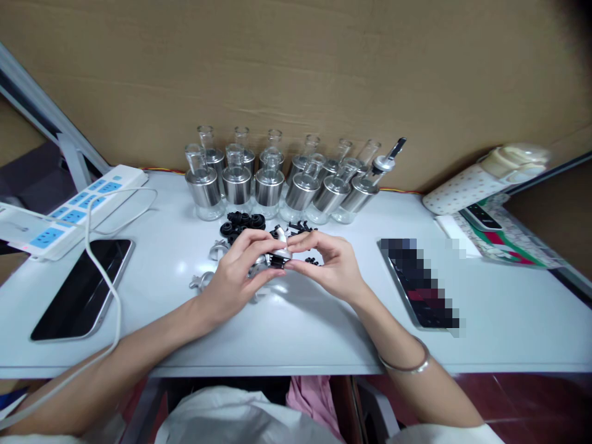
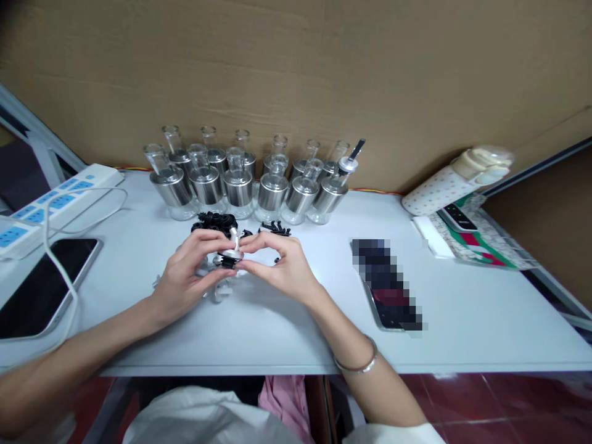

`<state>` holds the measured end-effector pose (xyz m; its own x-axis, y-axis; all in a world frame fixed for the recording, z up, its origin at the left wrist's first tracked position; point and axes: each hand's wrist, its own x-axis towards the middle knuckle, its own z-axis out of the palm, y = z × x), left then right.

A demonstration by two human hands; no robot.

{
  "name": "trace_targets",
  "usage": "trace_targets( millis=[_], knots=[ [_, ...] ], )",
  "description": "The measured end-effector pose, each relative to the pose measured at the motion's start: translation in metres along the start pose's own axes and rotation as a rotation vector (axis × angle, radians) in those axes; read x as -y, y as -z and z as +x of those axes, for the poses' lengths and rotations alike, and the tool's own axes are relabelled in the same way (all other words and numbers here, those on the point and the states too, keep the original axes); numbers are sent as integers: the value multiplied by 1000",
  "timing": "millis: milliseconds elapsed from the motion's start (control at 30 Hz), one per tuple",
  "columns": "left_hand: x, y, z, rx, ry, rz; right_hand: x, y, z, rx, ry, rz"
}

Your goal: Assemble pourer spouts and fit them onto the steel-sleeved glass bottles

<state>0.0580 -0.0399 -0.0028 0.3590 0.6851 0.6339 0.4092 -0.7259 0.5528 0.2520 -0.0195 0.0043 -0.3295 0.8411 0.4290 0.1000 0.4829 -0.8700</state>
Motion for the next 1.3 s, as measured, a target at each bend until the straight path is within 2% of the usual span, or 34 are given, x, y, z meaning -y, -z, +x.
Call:
trace_targets(
  millis=[167, 267, 367, 567, 800, 900, 1000, 1200, 1300],
  knots=[
    [-1, 1, 1, 18, -26, -26, 7, 22, 6, 63, -15, -72],
    [-3, 0, 0, 37, -48, 6, 2, 46, 11, -51, -80, -366],
    [-5, -1, 0, 61, -75, 50, -9, 61, 15, -13, -208, -674],
    [-4, -2, -3, 109, -119, 109, -25, 59, 12, 282, -316, -910],
    [-3, -3, -3, 102, -162, 122, -30, 52, 9, 314, -389, -994],
    [-4, -3, -4, 103, -169, 136, -29, 53, 10, 305, -412, -956],
    [-3, -2, -3, 106, -191, 120, -23, 56, 12, 226, -395, -838],
    [-3, -2, -1, 130, -255, 162, -7, 46, 11, 44, -320, -52],
    [-3, -1, -1, 136, -254, 190, -1, 37, 11, 8, -288, 120]
  ],
)
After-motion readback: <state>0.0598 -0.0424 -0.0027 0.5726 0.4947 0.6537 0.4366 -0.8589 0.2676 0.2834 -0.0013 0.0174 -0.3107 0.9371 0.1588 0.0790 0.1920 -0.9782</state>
